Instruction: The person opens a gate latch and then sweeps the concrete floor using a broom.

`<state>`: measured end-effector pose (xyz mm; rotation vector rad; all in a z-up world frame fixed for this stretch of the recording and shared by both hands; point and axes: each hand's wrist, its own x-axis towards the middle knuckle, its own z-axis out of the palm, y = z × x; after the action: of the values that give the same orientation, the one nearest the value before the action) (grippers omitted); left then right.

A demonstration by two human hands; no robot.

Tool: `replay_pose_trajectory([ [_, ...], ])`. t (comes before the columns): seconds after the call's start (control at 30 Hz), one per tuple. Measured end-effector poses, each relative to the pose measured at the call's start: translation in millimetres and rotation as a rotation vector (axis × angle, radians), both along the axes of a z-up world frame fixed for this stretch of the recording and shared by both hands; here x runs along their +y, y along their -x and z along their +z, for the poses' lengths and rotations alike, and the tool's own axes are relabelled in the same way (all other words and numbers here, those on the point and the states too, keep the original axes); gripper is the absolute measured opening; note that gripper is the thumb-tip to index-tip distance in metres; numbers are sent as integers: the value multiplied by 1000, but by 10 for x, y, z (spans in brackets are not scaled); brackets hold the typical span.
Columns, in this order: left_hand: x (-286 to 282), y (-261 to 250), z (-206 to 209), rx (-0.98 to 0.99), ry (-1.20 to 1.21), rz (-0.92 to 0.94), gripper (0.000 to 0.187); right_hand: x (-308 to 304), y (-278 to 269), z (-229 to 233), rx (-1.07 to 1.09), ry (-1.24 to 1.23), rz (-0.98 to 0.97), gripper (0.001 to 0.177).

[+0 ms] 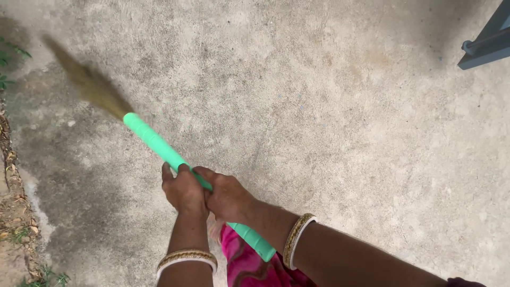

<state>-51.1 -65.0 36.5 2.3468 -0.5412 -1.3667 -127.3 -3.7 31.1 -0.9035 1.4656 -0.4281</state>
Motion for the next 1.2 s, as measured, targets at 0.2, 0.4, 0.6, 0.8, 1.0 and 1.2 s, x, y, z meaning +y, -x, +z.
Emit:
replay_pose_trajectory([
  [0.2,-50,18,-157,-15,204,-109,62,-102,73,247,59,109,20,62],
  [0.4,-612,606,3,159,191,-430,59,-474,297,413,55,-2,-424,64],
  [0.6,-1151,816,-284,143,111,-853,54,-782,193,-141,-99,155,-877,68],
  [0.8,-1445,295,-443,156,18,-826,52,-1098,-207,-355,218,65,-606,68],
  [1.0,-1576,-523,-639,5,21,-603,59,-1613,-704,206,87,-321,-315,74],
  [1.2,-1678,-1062,-604,109,-49,-196,54,-1859,-984,14,118,-221,86,63],
])
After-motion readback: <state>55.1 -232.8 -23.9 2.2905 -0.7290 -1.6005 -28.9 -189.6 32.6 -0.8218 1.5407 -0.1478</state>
